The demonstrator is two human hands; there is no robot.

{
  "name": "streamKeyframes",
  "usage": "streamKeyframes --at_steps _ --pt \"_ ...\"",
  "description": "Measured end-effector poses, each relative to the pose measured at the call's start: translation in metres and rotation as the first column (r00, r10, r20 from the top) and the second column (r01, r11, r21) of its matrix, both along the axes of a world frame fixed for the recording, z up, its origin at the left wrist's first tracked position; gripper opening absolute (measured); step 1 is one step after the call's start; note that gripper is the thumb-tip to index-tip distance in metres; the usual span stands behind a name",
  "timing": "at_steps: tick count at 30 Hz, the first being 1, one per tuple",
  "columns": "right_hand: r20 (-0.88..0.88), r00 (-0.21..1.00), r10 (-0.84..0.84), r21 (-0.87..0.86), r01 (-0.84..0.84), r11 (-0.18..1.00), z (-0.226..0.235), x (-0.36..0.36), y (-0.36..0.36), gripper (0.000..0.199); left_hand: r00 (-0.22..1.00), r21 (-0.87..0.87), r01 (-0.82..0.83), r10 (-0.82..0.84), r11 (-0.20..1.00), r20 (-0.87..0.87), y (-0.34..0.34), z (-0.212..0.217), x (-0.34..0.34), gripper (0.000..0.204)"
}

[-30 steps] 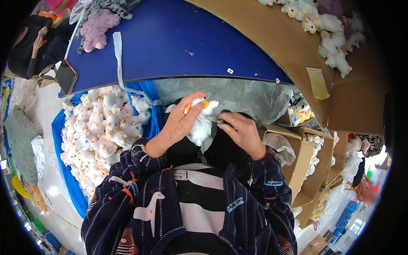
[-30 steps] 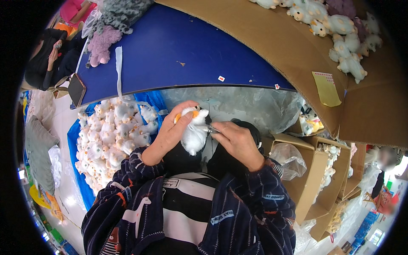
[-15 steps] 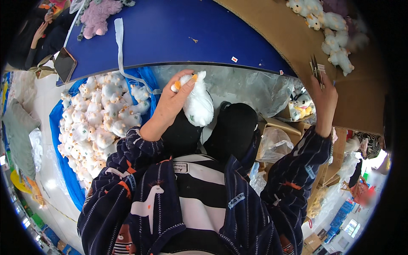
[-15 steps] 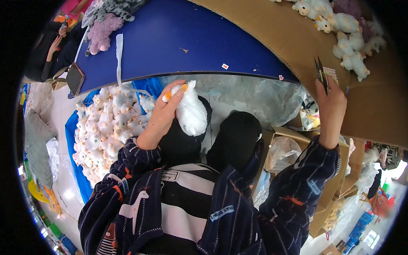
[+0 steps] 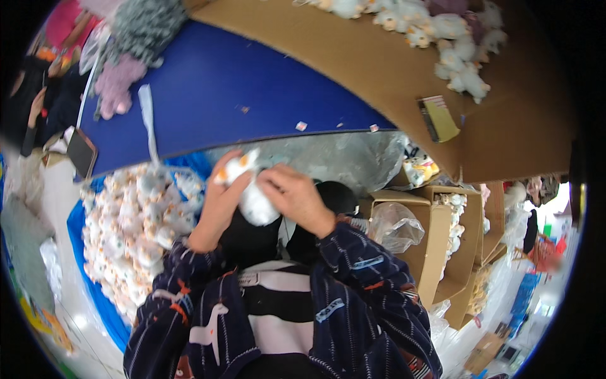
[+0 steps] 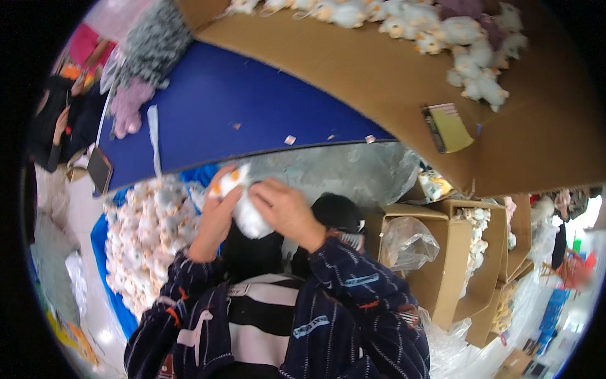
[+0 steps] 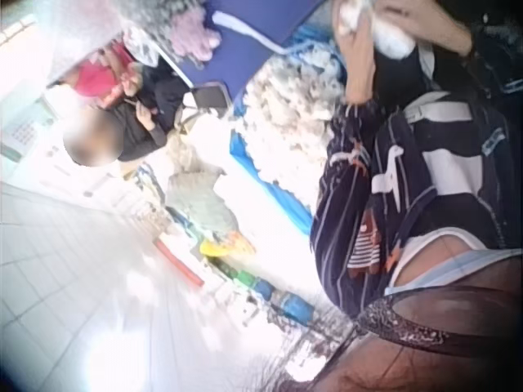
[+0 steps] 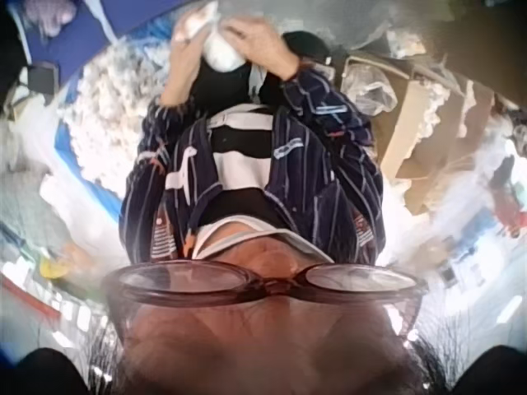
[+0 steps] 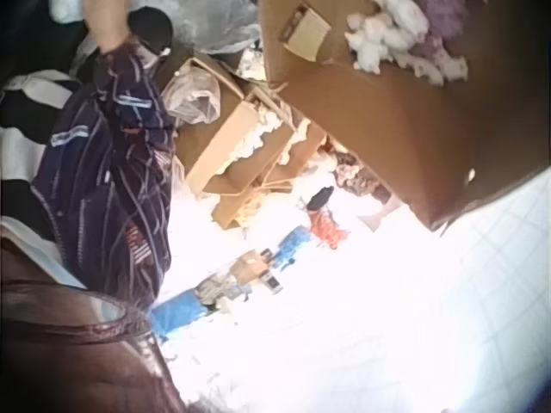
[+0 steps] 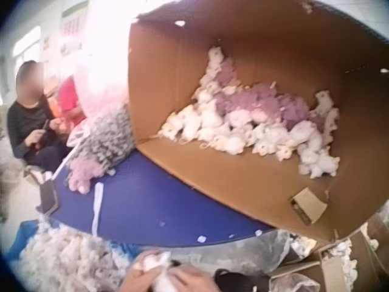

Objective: The person sits on the floor and repeatedly picks up small white stuffed toys, trims loose threads or fibers from their faces and bodies using scissors, and places the finished items into a cardboard box.

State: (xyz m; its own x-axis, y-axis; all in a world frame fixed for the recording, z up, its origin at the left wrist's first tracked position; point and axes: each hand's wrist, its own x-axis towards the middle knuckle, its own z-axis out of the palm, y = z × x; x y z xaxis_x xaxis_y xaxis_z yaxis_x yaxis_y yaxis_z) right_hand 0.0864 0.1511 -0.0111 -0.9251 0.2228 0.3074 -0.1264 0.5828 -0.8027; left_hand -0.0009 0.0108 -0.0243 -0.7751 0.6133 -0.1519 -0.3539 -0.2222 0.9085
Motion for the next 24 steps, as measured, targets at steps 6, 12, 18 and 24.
streamKeyframes --at_steps 6,12,18,24 --pt "0.075 0.989 0.125 -0.033 -0.123 0.992 0.041 0.019 0.052 0.014 0.879 -0.620 -0.111 -0.215 0.777 -0.427 -0.136 0.041 -0.036 0.047" --pt "0.125 0.981 -0.148 0.219 0.118 0.969 0.083 0.045 0.118 0.019 0.654 -0.959 -0.278 -0.740 -0.046 -0.154 -0.205 0.080 -0.035 0.069" --pt "-0.025 0.940 -0.339 0.549 0.296 0.781 0.098 0.017 0.184 0.019 0.302 -0.854 -0.033 -0.810 0.519 -0.503 -0.079 0.145 -0.046 0.049" --pt "0.224 0.871 -0.437 0.712 0.159 0.684 0.108 0.022 0.237 0.023 -0.027 -0.568 0.143 -0.571 0.810 -0.821 0.040 0.173 -0.109 0.037"
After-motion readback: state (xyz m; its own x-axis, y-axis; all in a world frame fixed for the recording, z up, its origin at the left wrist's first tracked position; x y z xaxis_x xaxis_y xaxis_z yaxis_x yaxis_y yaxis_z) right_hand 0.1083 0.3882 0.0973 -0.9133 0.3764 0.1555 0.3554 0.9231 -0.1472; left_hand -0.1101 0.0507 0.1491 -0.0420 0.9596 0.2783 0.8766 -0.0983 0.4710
